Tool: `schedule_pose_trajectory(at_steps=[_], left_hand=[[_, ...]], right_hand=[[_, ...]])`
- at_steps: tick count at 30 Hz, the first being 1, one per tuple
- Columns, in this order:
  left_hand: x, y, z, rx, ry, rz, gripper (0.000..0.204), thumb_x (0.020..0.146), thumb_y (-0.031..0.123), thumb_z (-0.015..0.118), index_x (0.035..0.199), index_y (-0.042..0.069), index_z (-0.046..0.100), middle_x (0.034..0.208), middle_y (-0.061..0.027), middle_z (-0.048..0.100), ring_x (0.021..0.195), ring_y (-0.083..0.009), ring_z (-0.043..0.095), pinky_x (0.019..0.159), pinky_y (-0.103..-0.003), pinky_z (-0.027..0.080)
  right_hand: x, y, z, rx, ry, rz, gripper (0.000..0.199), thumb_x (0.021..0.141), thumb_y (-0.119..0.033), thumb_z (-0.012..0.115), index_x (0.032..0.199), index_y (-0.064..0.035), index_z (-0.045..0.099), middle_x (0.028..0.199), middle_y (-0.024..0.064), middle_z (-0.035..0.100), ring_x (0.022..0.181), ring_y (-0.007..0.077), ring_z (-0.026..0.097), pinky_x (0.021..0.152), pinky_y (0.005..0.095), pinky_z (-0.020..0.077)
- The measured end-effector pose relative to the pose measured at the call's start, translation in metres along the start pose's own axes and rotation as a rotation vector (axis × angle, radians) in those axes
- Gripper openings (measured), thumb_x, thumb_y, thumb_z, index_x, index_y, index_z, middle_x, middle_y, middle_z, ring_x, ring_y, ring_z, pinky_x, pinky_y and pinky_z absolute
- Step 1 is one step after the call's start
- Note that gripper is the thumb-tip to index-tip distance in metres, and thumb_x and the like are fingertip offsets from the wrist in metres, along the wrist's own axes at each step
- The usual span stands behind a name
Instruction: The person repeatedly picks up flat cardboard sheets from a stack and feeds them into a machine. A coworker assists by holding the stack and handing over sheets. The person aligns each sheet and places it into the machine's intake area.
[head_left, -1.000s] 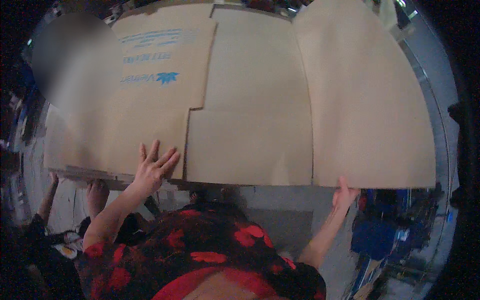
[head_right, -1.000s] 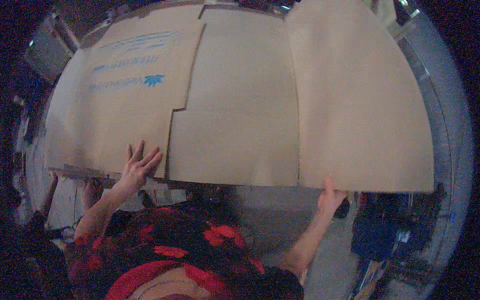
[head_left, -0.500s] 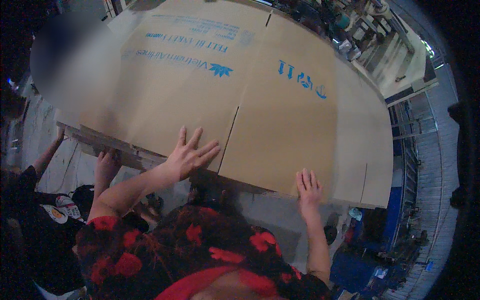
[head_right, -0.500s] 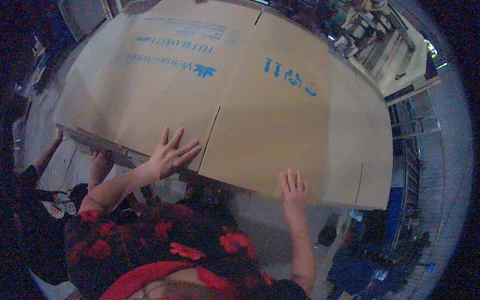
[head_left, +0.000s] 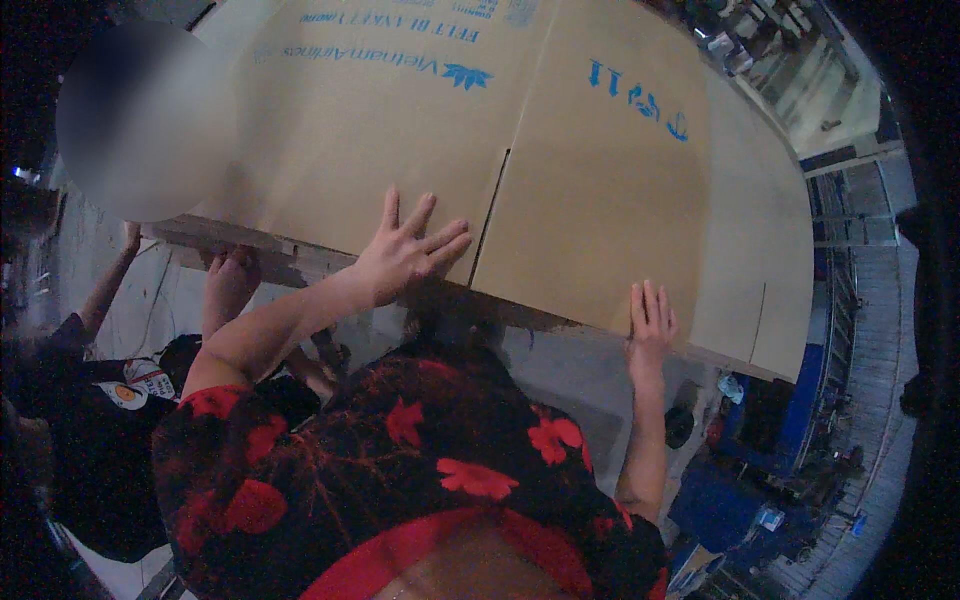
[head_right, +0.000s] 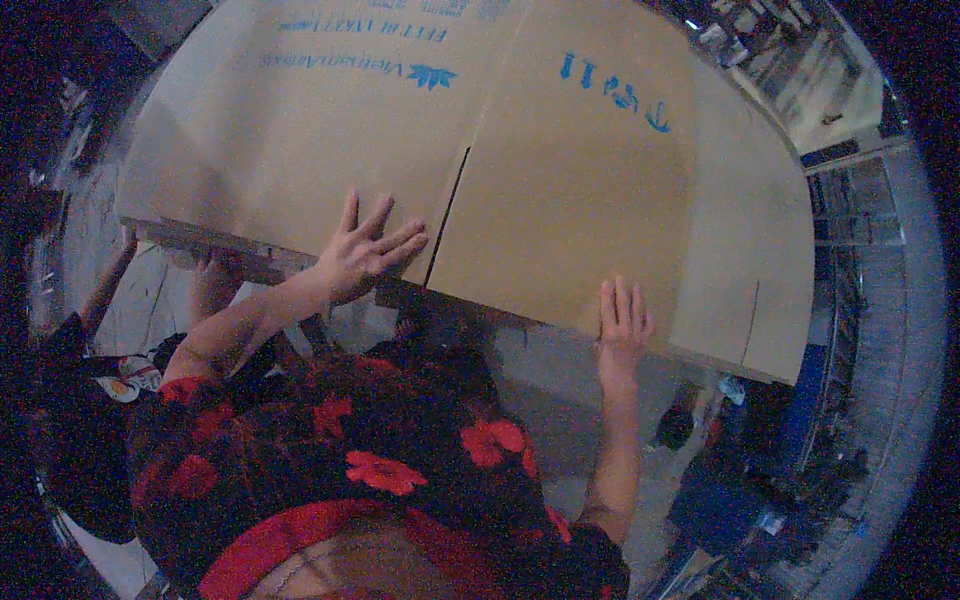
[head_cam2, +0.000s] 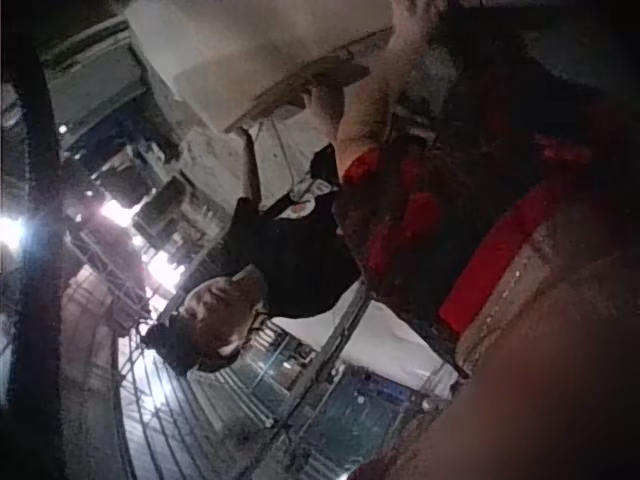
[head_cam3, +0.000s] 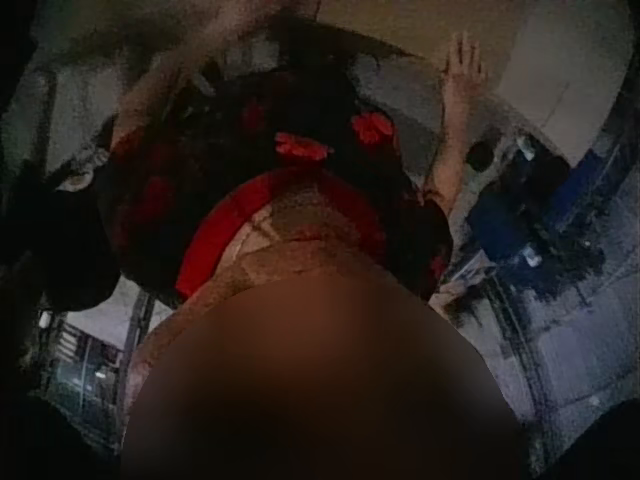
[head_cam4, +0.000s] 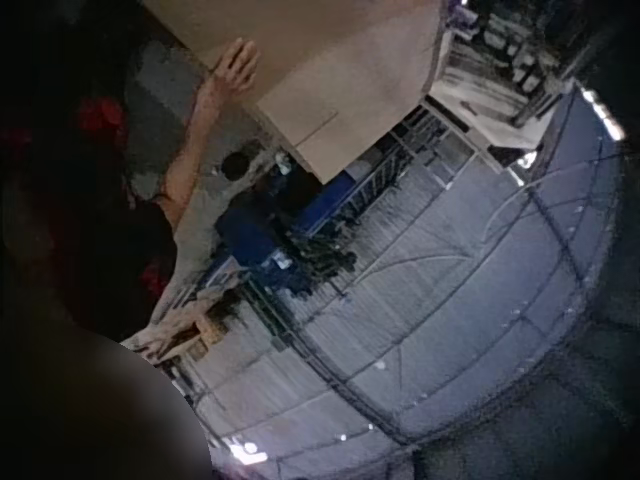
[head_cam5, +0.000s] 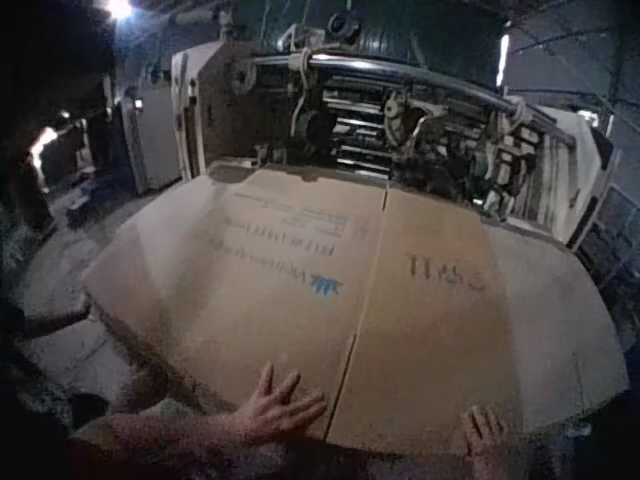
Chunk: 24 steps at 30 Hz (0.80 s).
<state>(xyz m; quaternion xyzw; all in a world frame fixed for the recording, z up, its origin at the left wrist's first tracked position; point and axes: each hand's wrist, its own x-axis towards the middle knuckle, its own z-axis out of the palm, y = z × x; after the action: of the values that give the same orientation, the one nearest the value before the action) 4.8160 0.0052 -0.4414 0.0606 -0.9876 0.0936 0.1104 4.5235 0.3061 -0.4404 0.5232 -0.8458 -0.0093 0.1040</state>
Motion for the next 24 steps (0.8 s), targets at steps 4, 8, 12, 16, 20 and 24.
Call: schedule_pose_trajectory(at_steps=[4, 8, 12, 16, 20, 24], left_hand=[[0.003, -0.003, -0.001, -0.028, -0.067, 0.006, 0.049, 0.086, 0.029, 0.052, 0.134, 0.023, 0.045, 0.141, 0.0032, 0.041, 0.131, -0.0391, 0.032, 0.099, -0.071, 0.019], [-0.007, -0.009, -0.007, -0.044, -0.082, 0.025, 0.048, 0.088, 0.026, 0.048, 0.136, 0.024, 0.043, 0.143, 0.0031, 0.038, 0.133, -0.0335, 0.031, 0.103, -0.068, 0.017], [-0.047, -0.018, -0.025, -0.304, -0.036, -0.132, 0.047, 0.086, 0.024, 0.052, 0.133, 0.022, 0.047, 0.139, -0.0001, 0.044, 0.131, -0.0284, 0.036, 0.106, -0.065, 0.012], [-0.08, -0.029, -0.035, 0.14, 0.146, -0.398, 0.038, 0.082, 0.02, 0.059, 0.12, 0.018, 0.059, 0.129, -0.001, 0.054, 0.125, -0.0286, 0.045, 0.105, -0.065, 0.013], [-0.067, -0.042, -0.015, 0.161, 0.317, -0.499, 0.033, 0.082, 0.014, 0.06, 0.115, 0.017, 0.063, 0.125, -0.0021, 0.058, 0.122, -0.0302, 0.049, 0.104, -0.067, 0.014], [-0.042, -0.056, 0.01, 0.153, 0.449, -0.517, 0.032, 0.081, 0.012, 0.064, 0.112, 0.017, 0.064, 0.117, -0.0019, 0.063, 0.117, -0.027, 0.054, 0.105, -0.063, 0.017]], right_hand=[[0.005, -0.002, -0.007, -0.017, -0.065, 0.038, 0.081, 0.066, 0.004, 0.063, 0.14, -0.0175, 0.037, 0.145, 0.0047, 0.034, 0.133, 0.0281, 0.032, 0.104, 0.0508, 0.0274], [-0.003, -0.008, -0.014, -0.005, -0.033, 0.062, 0.074, 0.07, 0.002, 0.062, 0.138, -0.016, 0.041, 0.145, 0.0067, 0.035, 0.132, 0.0302, 0.034, 0.104, 0.051, 0.0274], [-0.039, -0.022, -0.013, 0.061, -0.001, 0.082, 0.066, 0.072, 0.0, 0.059, 0.135, -0.0141, 0.045, 0.143, 0.008, 0.038, 0.131, 0.0319, 0.034, 0.105, 0.0516, 0.0241], [-0.076, -0.036, -0.005, -0.037, 0.008, 0.134, 0.068, 0.069, 0.0, 0.061, 0.134, -0.0139, 0.047, 0.141, 0.0078, 0.04, 0.132, 0.0309, 0.033, 0.103, 0.0498, 0.0252], [-0.058, -0.028, 0.006, -0.012, 0.132, 0.074, 0.064, 0.069, -0.001, 0.061, 0.131, -0.0137, 0.05, 0.138, 0.0094, 0.043, 0.129, 0.0318, 0.037, 0.099, 0.0491, 0.0299], [0.002, 0.0, 0.018, -0.038, 0.386, 0.021, 0.054, 0.075, -0.003, 0.055, 0.128, -0.0131, 0.053, 0.132, 0.0109, 0.048, 0.123, 0.0324, 0.044, 0.095, 0.0482, 0.0348]])
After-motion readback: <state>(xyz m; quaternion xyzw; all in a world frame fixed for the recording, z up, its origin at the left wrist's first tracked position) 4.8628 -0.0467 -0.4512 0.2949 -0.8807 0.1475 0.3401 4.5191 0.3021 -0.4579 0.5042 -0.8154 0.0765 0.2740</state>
